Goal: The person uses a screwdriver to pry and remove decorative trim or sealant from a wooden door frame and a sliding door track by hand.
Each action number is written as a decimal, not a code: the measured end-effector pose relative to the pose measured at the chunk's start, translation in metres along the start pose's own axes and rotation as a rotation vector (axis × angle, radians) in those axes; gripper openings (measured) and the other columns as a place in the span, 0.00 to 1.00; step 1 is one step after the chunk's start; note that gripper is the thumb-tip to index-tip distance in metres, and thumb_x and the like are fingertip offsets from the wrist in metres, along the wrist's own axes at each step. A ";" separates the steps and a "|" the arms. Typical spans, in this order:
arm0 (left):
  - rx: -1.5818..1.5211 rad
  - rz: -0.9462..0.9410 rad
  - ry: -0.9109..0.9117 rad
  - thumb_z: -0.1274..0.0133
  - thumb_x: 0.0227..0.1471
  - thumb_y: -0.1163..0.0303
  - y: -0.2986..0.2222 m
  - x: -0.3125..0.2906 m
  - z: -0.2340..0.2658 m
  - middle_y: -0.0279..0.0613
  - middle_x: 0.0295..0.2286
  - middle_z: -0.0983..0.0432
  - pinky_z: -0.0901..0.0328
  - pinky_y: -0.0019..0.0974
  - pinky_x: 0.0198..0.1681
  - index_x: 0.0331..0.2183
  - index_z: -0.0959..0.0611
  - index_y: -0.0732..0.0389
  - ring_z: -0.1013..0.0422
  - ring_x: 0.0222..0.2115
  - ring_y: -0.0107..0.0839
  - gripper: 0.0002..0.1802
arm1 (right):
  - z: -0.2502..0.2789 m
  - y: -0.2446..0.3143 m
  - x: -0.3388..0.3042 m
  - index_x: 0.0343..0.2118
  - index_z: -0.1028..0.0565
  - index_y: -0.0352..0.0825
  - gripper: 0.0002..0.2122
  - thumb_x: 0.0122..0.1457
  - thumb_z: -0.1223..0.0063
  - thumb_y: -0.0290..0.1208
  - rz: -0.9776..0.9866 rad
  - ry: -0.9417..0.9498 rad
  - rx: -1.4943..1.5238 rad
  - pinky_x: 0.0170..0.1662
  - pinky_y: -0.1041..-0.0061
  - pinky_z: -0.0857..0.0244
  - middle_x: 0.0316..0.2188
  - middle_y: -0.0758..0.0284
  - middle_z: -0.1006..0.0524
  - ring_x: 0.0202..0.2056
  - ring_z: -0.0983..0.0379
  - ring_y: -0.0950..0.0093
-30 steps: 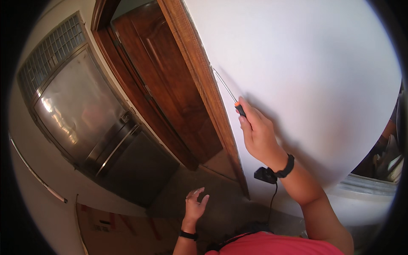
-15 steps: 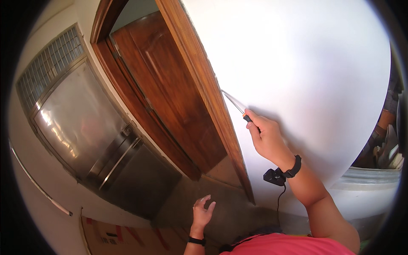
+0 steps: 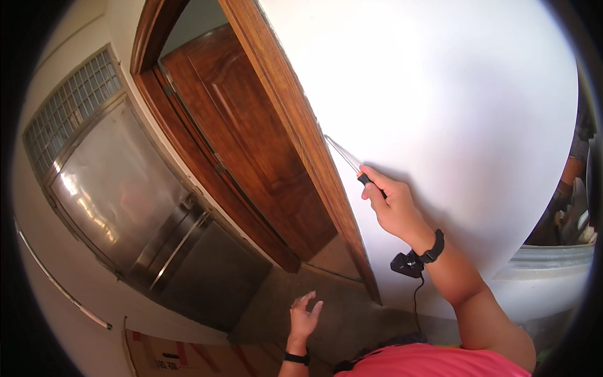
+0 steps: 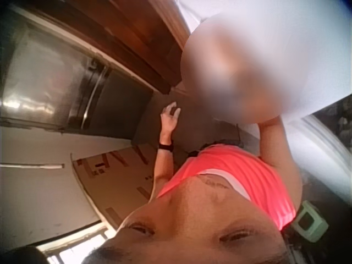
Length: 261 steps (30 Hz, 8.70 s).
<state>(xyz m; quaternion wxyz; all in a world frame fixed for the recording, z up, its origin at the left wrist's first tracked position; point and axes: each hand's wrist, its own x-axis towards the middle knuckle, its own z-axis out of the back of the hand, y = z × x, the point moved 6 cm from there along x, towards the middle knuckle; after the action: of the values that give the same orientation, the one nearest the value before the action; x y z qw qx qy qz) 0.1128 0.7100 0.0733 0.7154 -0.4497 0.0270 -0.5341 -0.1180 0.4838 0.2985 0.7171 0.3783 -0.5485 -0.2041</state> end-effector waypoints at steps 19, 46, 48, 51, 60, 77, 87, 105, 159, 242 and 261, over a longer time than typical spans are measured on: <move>-0.026 0.039 -0.028 0.34 0.47 0.71 -0.004 0.019 -0.023 0.48 0.38 0.19 0.31 0.40 0.49 0.43 0.16 0.63 0.23 0.43 0.44 0.18 | -0.002 -0.001 0.005 0.56 0.29 0.28 0.17 0.65 0.52 0.23 0.084 0.013 0.074 0.38 0.79 0.29 0.39 0.58 0.19 0.32 0.22 0.75; 0.050 0.049 -0.026 0.35 0.48 0.70 -0.007 0.031 -0.024 0.48 0.39 0.19 0.31 0.41 0.49 0.44 0.17 0.62 0.23 0.43 0.45 0.19 | -0.003 0.006 0.010 0.52 0.29 0.27 0.14 0.63 0.53 0.19 0.202 -0.021 -0.003 0.33 0.74 0.31 0.29 0.51 0.22 0.27 0.21 0.62; 0.079 0.050 -0.001 0.35 0.48 0.71 -0.006 0.031 -0.027 0.47 0.39 0.18 0.31 0.39 0.49 0.45 0.17 0.63 0.23 0.43 0.41 0.20 | -0.005 0.005 0.013 0.52 0.29 0.27 0.14 0.63 0.53 0.19 0.250 -0.073 0.007 0.33 0.74 0.31 0.29 0.51 0.22 0.27 0.22 0.62; 0.045 0.045 -0.001 0.35 0.49 0.71 -0.005 0.032 -0.027 0.47 0.39 0.18 0.30 0.38 0.49 0.45 0.17 0.63 0.23 0.43 0.41 0.19 | -0.002 0.011 0.016 0.52 0.29 0.27 0.14 0.63 0.53 0.19 0.333 -0.154 0.033 0.31 0.75 0.32 0.27 0.53 0.23 0.24 0.25 0.64; 0.074 0.061 0.020 0.35 0.49 0.69 0.001 0.038 -0.025 0.48 0.39 0.18 0.30 0.39 0.48 0.45 0.17 0.63 0.22 0.43 0.42 0.20 | -0.002 0.010 0.006 0.52 0.30 0.27 0.15 0.63 0.53 0.19 0.103 0.038 -0.061 0.31 0.75 0.32 0.27 0.54 0.23 0.25 0.26 0.62; 0.014 -0.005 0.031 0.35 0.50 0.66 0.019 0.050 -0.015 0.49 0.39 0.18 0.29 0.39 0.47 0.45 0.17 0.62 0.22 0.42 0.42 0.20 | 0.004 0.067 0.028 0.54 0.30 0.28 0.17 0.61 0.50 0.19 0.460 -0.185 -0.136 0.42 0.68 0.28 0.41 0.51 0.21 0.38 0.22 0.54; -0.003 -0.062 0.073 0.34 0.50 0.65 0.006 0.073 0.002 0.50 0.39 0.18 0.29 0.40 0.46 0.45 0.17 0.63 0.22 0.42 0.45 0.21 | -0.001 0.102 0.081 0.55 0.31 0.27 0.17 0.63 0.51 0.22 0.452 -0.159 -0.168 0.38 0.64 0.28 0.38 0.50 0.22 0.35 0.22 0.54; -0.109 -0.134 0.096 0.35 0.50 0.68 -0.001 0.117 -0.010 0.48 0.36 0.18 0.30 0.39 0.44 0.43 0.17 0.64 0.22 0.39 0.43 0.18 | -0.011 0.109 0.083 0.54 0.30 0.32 0.17 0.61 0.51 0.22 0.523 -0.261 -0.493 0.31 0.63 0.29 0.32 0.57 0.25 0.30 0.25 0.58; -0.126 -0.151 -0.117 0.35 0.49 0.73 0.013 0.205 0.083 0.44 0.39 0.20 0.32 0.38 0.50 0.42 0.17 0.64 0.25 0.43 0.35 0.16 | 0.007 0.133 0.059 0.52 0.28 0.33 0.17 0.59 0.49 0.20 0.492 -0.186 -0.558 0.36 0.63 0.31 0.34 0.58 0.23 0.33 0.26 0.59; 1.414 -1.363 -0.473 0.41 0.46 0.73 -0.500 0.351 0.194 0.29 0.29 0.20 0.36 0.36 0.43 0.32 0.12 0.57 0.31 0.37 0.30 0.08 | 0.148 -0.094 -0.280 0.46 0.22 0.31 0.14 0.66 0.55 0.32 -0.268 0.230 -0.471 0.36 0.54 0.34 0.32 0.47 0.23 0.32 0.27 0.48; 1.591 -1.803 -0.282 0.44 0.41 0.73 -0.490 0.359 0.196 0.35 0.32 0.24 0.35 0.36 0.45 0.33 0.15 0.63 0.31 0.43 0.33 0.13 | 0.119 -0.097 -0.300 0.52 0.25 0.31 0.16 0.65 0.55 0.30 -0.336 0.122 -0.670 0.43 0.55 0.33 0.41 0.48 0.23 0.39 0.27 0.48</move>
<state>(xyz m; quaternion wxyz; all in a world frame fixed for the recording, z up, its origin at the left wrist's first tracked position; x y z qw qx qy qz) 0.0056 0.5350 0.6781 0.1595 0.2044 -0.7102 -0.6545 -0.3126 0.5974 0.0478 0.7890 0.2191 -0.3380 -0.4639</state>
